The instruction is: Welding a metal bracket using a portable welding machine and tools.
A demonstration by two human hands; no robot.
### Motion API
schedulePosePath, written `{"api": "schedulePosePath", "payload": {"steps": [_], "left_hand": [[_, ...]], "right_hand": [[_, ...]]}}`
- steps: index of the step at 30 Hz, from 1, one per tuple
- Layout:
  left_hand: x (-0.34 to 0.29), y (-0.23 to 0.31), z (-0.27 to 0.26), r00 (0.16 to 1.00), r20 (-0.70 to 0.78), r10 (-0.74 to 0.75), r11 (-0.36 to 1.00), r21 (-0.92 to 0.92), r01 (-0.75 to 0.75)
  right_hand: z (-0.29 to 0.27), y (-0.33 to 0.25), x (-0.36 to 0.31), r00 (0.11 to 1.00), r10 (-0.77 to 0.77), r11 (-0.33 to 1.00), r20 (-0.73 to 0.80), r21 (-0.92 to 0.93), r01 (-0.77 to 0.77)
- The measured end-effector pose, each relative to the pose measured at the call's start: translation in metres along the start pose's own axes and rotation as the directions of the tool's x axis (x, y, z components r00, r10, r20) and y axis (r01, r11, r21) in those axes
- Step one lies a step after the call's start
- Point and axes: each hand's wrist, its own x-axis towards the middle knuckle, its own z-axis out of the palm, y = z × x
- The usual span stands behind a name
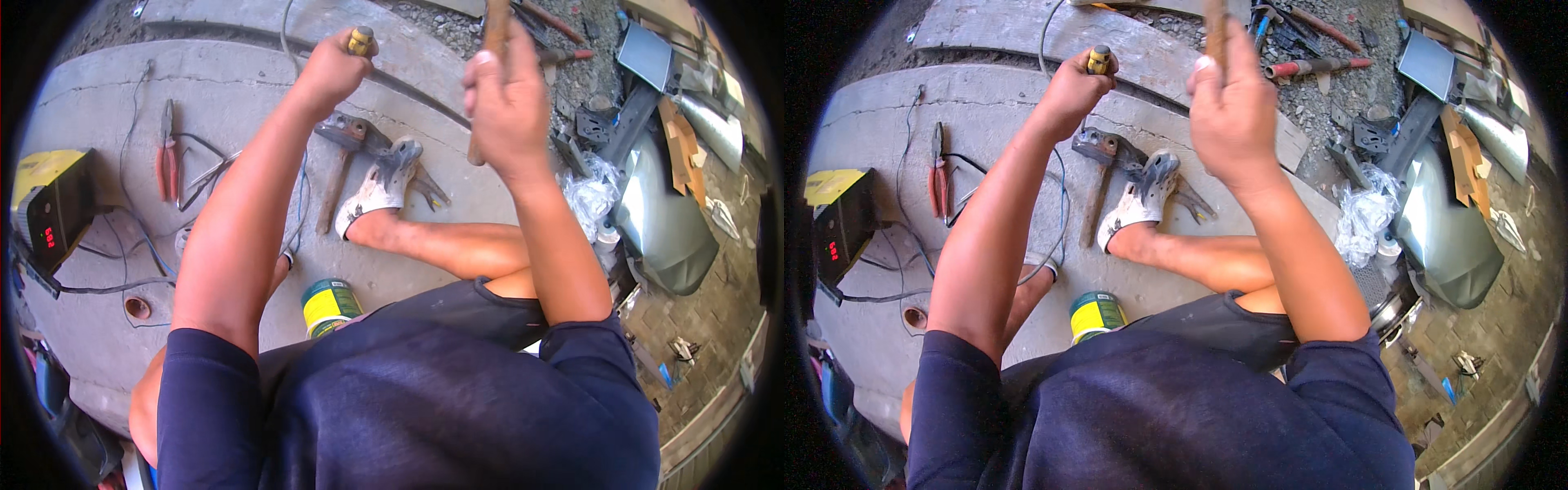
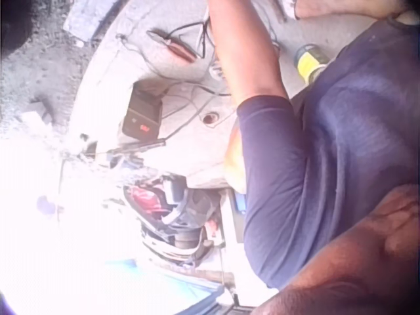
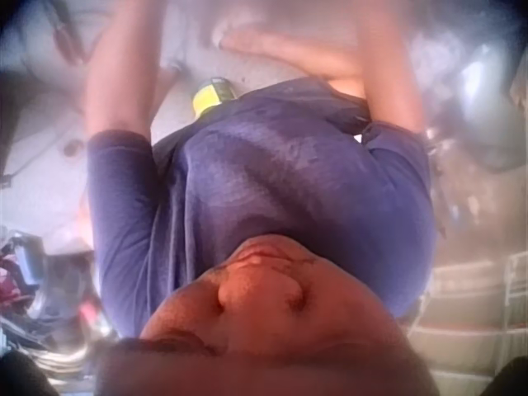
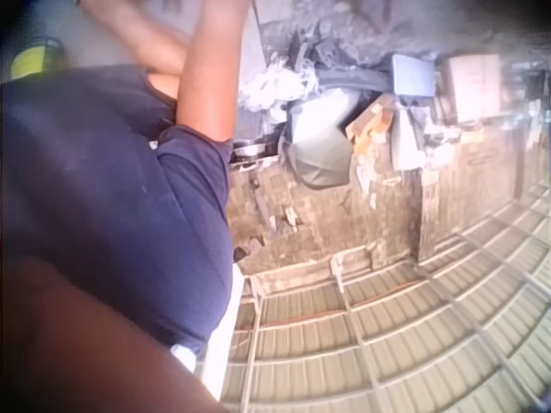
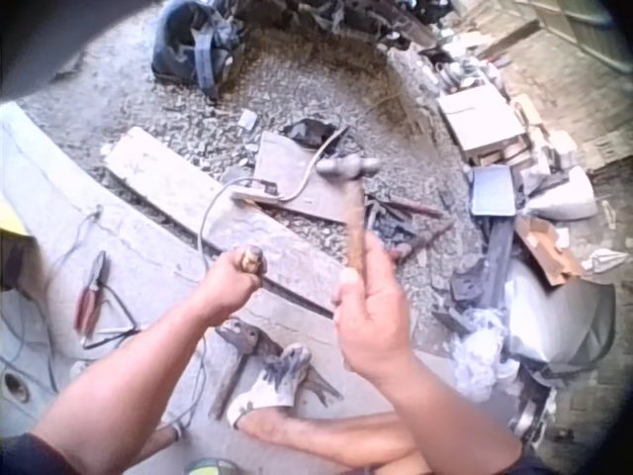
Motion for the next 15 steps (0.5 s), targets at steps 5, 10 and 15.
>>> {"api": "schedulePosePath", "payload": {"steps": [5,10,15], "left_hand": [[-0.003,-0.009,-0.004,1.0,0.01,-0.016,1.0,0.017,0.016],[-0.001,-0.017,0.001,1.0,0.015,-0.009,0.999,0.047,0.009],[-0.012,-0.024,-0.017,0.994,-0.107,-0.015,0.998,-0.069,0.007]], "right_hand": [[-0.028,-0.021,0.028,0.943,0.276,0.935,0.184,0.174,-0.308],[-0.012,0.033,0.023,0.928,-0.311,0.928,0.204,-0.145,0.343],[-0.025,-0.037,0.039,0.981,0.195,0.818,-0.02,0.554,-0.151]]}}
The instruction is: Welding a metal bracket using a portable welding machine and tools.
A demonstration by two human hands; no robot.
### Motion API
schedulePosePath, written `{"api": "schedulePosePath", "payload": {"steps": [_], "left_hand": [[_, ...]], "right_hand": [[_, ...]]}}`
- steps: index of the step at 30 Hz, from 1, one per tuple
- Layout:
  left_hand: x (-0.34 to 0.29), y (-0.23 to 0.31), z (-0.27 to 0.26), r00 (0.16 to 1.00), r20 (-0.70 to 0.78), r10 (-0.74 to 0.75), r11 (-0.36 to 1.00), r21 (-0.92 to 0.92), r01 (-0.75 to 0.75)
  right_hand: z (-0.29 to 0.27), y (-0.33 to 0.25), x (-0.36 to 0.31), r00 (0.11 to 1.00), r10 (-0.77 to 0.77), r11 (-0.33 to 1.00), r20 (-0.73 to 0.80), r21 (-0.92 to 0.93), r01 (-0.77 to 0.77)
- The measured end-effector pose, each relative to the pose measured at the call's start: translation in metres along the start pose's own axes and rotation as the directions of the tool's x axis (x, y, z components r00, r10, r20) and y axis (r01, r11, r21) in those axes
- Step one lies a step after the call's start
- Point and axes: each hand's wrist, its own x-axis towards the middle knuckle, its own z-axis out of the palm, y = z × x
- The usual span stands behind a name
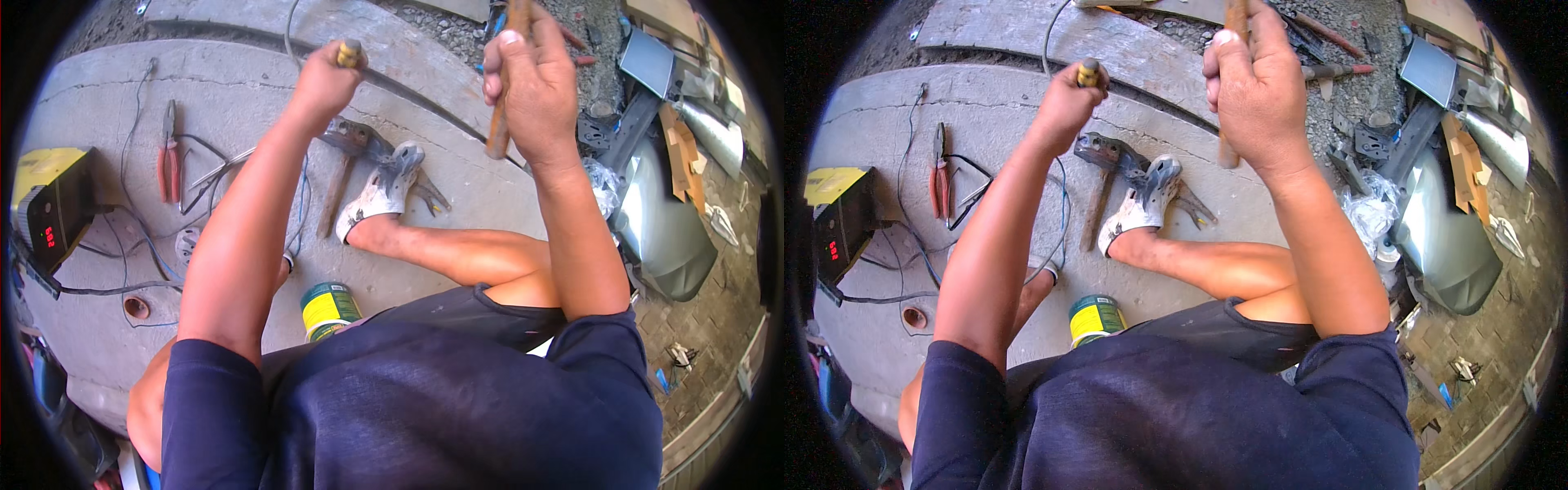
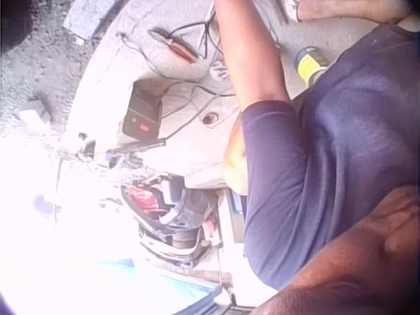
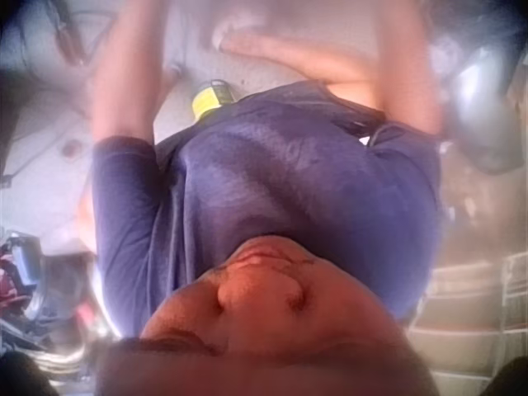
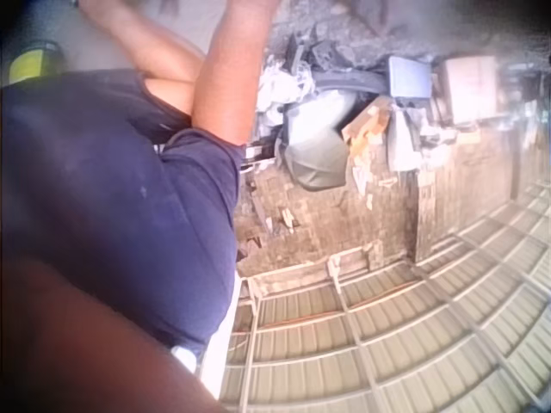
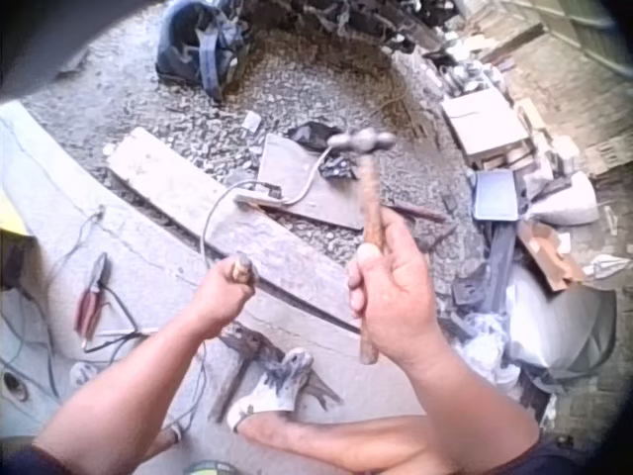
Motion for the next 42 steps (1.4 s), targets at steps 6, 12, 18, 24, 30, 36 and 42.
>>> {"api": "schedulePosePath", "payload": {"steps": [6,12,18,24,30,36,42], "left_hand": [[-0.004,0.048,-0.003,0.999,0.035,-0.008,0.996,-0.084,0.011],[-0.008,0.009,-0.003,0.996,-0.055,0.063,0.991,-0.113,-0.069],[-0.008,0.009,-0.006,0.996,-0.057,0.069,0.993,-0.091,-0.074],[-0.012,0.01,-0.002,0.999,-0.041,0.034,0.989,-0.14,-0.039],[-0.016,0.014,0.003,0.998,-0.023,0.051,0.992,-0.118,-0.053],[-0.017,0.008,-0.004,0.996,-0.043,0.081,0.987,-0.136,-0.086],[-0.013,0.012,-0.006,0.998,-0.02,0.052,0.988,-0.147,-0.054]], "right_hand": [[-0.023,0.003,-0.015,0.955,0.265,0.962,0.135,-0.107,-0.252],[-0.014,0.0,-0.026,0.944,0.275,0.961,0.184,-0.086,-0.263],[-0.006,-0.001,-0.031,0.939,0.264,0.964,0.221,-0.091,-0.249],[-0.003,-0.005,-0.027,0.932,0.244,0.969,0.268,-0.112,-0.221],[0.003,-0.007,-0.024,0.947,0.162,0.976,0.279,-0.187,-0.112],[0.008,-0.01,-0.022,0.948,0.122,0.981,0.295,-0.18,-0.071],[0.014,-0.002,-0.022,0.935,0.098,0.968,0.34,-0.25,-0.011]]}}
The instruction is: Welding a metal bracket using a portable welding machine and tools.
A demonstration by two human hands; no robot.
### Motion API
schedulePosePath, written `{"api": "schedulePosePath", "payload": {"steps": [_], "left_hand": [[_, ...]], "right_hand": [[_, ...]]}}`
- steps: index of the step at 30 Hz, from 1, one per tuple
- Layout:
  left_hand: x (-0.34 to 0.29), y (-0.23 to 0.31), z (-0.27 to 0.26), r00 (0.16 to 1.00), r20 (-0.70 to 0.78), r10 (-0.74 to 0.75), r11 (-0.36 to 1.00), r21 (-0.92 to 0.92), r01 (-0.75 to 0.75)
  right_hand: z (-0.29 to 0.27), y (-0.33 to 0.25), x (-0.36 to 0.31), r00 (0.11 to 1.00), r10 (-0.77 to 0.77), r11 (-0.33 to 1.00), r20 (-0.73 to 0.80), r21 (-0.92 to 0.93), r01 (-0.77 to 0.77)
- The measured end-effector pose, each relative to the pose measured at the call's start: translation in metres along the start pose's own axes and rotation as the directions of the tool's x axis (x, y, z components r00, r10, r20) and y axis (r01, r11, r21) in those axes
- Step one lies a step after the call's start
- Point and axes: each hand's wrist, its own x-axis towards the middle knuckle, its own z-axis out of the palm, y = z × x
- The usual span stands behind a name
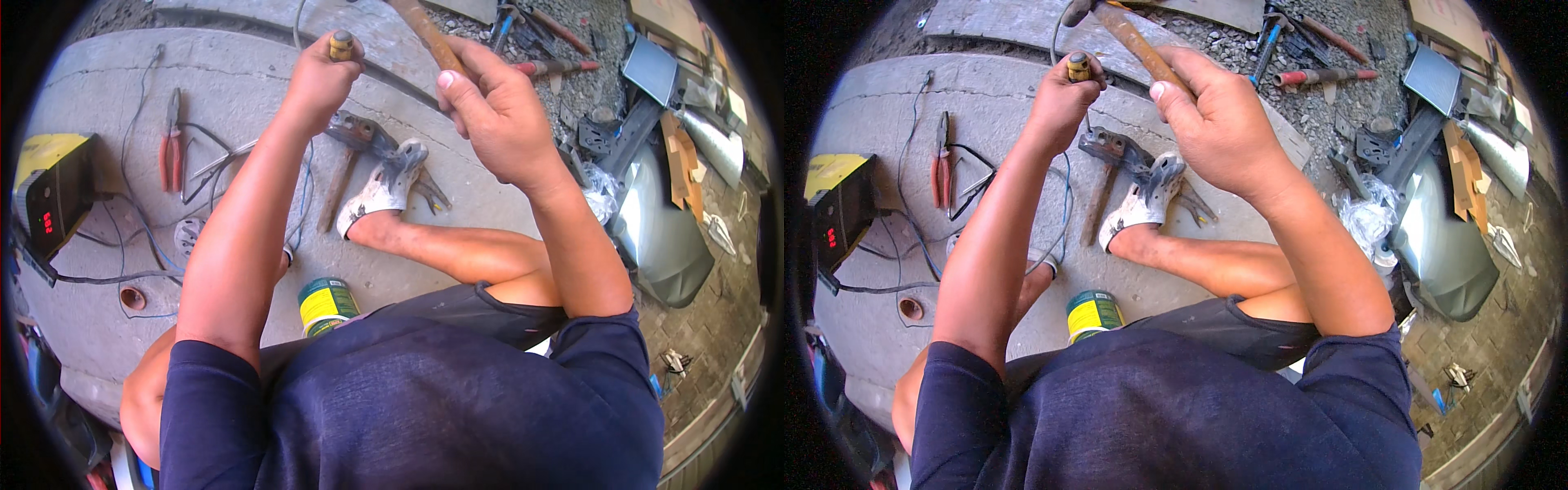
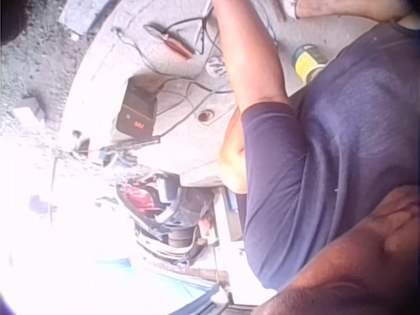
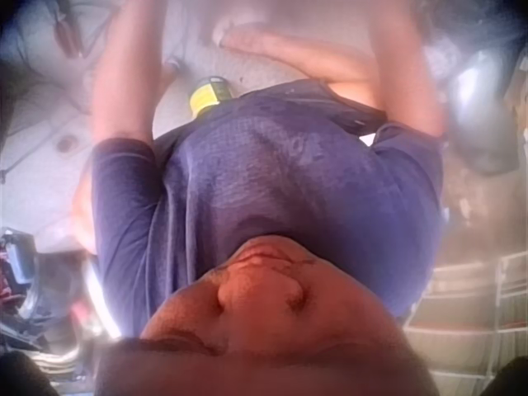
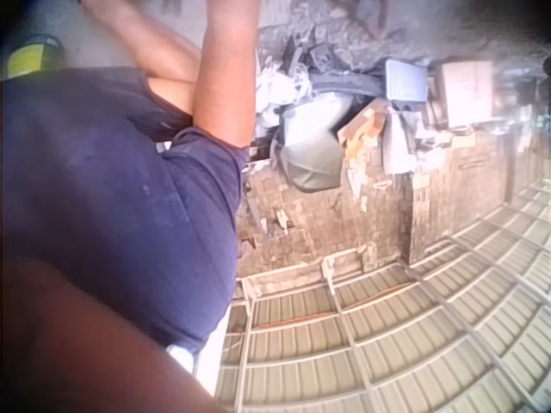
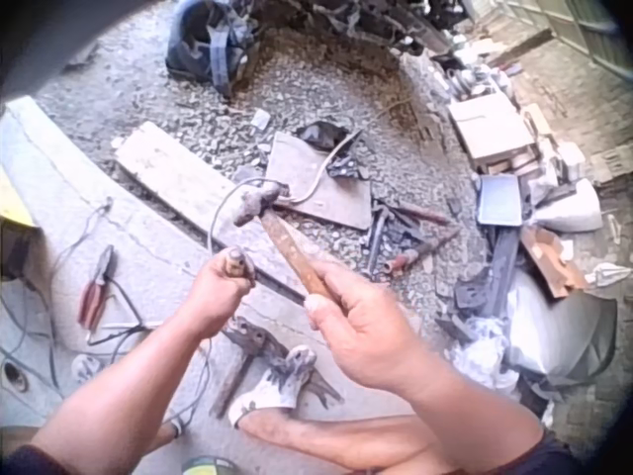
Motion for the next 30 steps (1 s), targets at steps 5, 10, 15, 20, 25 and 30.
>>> {"api": "schedulePosePath", "payload": {"steps": [5,10,15,20,25,30], "left_hand": [[0.002,-0.001,0.011,1.0,0.007,-0.014,0.999,0.052,0.014],[0.007,-0.001,0.015,0.999,0.025,-0.037,0.993,0.117,0.034],[0.016,-0.01,0.009,0.999,0.027,-0.03,0.991,0.131,0.026],[0.019,-0.006,0.011,0.998,0.039,-0.056,0.988,0.149,0.05],[0.02,-0.003,0.016,0.997,0.05,-0.065,0.99,0.125,0.058],[0.011,-0.004,0.009,0.999,-0.019,-0.026,0.99,0.139,0.028]], "right_hand": [[0.001,0.006,0.005,0.998,-0.053,0.997,0.029,-0.047,0.054],[-0.023,0.008,0.026,0.985,0.051,0.898,0.166,-0.439,0.028],[-0.013,-0.008,0.03,0.947,-0.025,0.986,-0.319,-0.164,-0.03],[-0.047,0.011,0.05,0.999,-0.05,0.931,0.006,-0.362,0.048],[-0.019,0.042,0.033,0.942,-0.267,0.731,0.204,-0.594,0.336],[-0.026,0.006,0.04,0.991,0.097,0.987,-0.097,-0.118,-0.108]]}}
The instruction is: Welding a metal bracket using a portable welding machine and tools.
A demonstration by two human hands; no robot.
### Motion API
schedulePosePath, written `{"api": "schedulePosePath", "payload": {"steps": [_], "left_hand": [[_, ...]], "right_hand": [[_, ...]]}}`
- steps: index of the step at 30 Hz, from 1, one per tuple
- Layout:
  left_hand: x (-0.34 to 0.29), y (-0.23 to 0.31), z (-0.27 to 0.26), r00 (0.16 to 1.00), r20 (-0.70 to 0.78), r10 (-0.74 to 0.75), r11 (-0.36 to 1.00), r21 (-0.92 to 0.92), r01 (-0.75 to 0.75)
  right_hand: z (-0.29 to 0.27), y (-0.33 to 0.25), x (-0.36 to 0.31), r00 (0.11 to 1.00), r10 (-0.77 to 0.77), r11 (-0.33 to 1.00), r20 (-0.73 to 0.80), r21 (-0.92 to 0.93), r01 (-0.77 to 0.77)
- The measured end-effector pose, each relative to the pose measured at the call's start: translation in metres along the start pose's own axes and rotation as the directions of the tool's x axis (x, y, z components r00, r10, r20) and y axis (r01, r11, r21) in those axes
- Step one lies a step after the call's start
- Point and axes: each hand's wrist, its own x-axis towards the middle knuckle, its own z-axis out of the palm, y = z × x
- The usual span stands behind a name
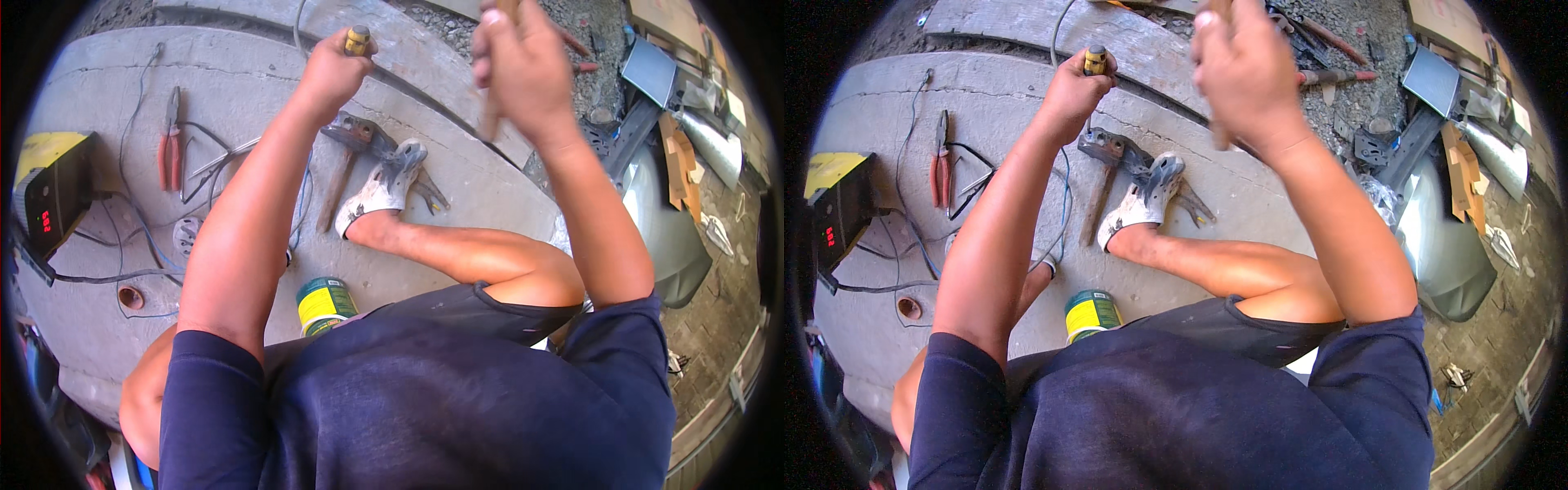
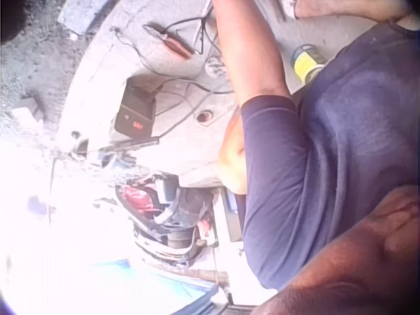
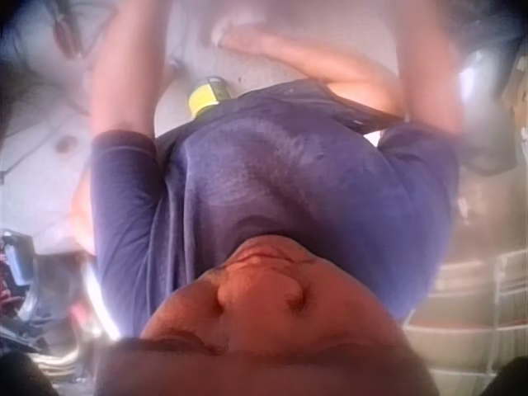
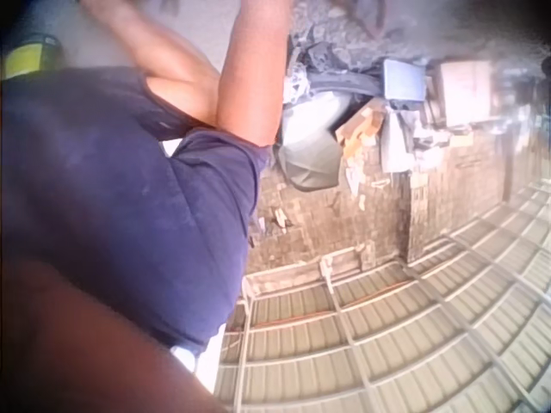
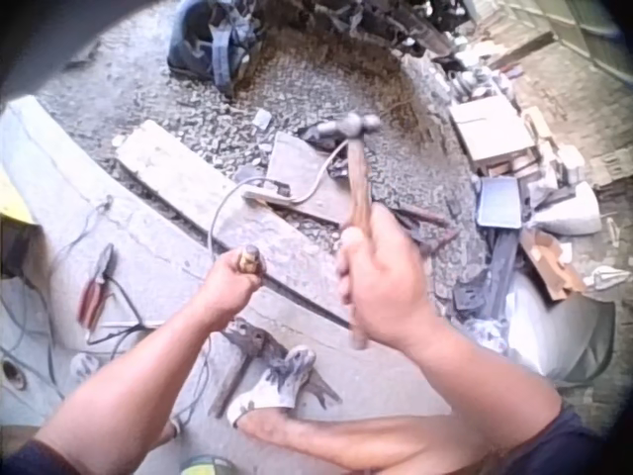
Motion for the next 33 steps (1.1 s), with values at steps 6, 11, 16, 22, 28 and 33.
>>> {"api": "schedulePosePath", "payload": {"steps": [6,11,16,22,28,33], "left_hand": [[-0.003,-0.009,-0.005,0.999,-0.03,-0.016,0.999,-0.045,0.015],[0.004,-0.007,0.0,0.999,0.003,-0.032,0.993,-0.118,0.032],[0.007,-0.006,-0.003,0.999,-0.026,-0.031,0.995,-0.096,0.028],[0.004,-0.006,-0.006,0.999,-0.026,-0.025,0.997,-0.076,0.023],[0.003,-0.008,-0.008,0.998,-0.062,-0.027,0.99,-0.138,0.019],[0.002,-0.013,-0.012,0.996,-0.085,-0.037,0.988,-0.151,0.024]], "right_hand": [[-0.015,-0.02,0.015,0.992,0.116,0.992,0.05,-0.049,-0.114],[-0.01,0.005,0.029,0.946,-0.087,0.813,0.311,-0.526,0.248],[0.012,0.001,0.009,0.928,-0.258,0.818,0.268,-0.45,0.358],[0.006,-0.024,0.018,0.99,-0.094,0.995,-0.104,0.03,0.098],[-0.004,-0.033,0.032,1.0,-0.001,0.998,0.031,-0.058,0.003],[0.0,-0.033,0.034,0.952,0.091,0.934,0.293,-0.357,0.02]]}}
